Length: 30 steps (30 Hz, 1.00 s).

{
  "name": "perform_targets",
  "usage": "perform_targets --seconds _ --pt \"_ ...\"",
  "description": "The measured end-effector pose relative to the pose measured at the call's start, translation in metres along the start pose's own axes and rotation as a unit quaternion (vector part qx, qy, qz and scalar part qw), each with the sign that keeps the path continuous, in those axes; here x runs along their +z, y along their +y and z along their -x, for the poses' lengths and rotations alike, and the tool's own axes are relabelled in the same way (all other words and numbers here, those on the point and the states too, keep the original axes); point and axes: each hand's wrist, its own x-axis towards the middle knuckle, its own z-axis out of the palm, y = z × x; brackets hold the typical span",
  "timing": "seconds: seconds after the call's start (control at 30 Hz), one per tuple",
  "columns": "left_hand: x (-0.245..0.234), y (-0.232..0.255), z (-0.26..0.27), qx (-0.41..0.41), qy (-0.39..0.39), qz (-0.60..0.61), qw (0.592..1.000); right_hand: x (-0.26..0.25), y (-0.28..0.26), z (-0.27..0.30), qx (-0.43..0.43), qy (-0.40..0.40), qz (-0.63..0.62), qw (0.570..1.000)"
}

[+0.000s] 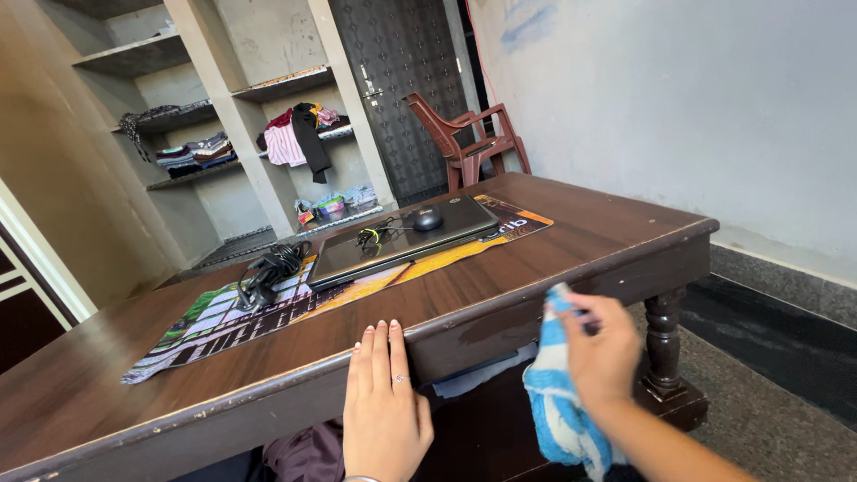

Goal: The person is cleaning a wooden table with a cloth. They wipe the lower shelf and the tabletop, focusing on removing dust and dirt. The task involves methodical wiping of different sections of the table.

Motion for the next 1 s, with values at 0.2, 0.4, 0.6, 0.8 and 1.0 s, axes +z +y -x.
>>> perform_targets --seconds 0.2,0.4,0.6,0.8,1.0 --pt "0.001 0.000 0.001 -0.007 0.026 0.018 0.999 0.019 0.005 0.008 0.036 0.103 -0.031 0.994" --pt "0.004 -0.002 0.003 0.000 0.026 0.026 0.999 0.051 -0.032 0.065 -0.072 0.041 -0.045 0.996" --pt "0.001 -0.009 0.004 0.040 0.020 0.016 0.999 0.044 -0.043 0.062 -0.019 -0.041 -0.039 0.998" --pt "0.002 -0.009 0.004 0.039 0.019 0.025 0.999 0.018 -0.008 0.013 0.059 0.108 -0.039 0.992" --pt "0.007 -0.004 0.004 0.009 0.039 0.013 0.999 0.035 -0.030 0.054 0.021 0.001 0.003 1.000"
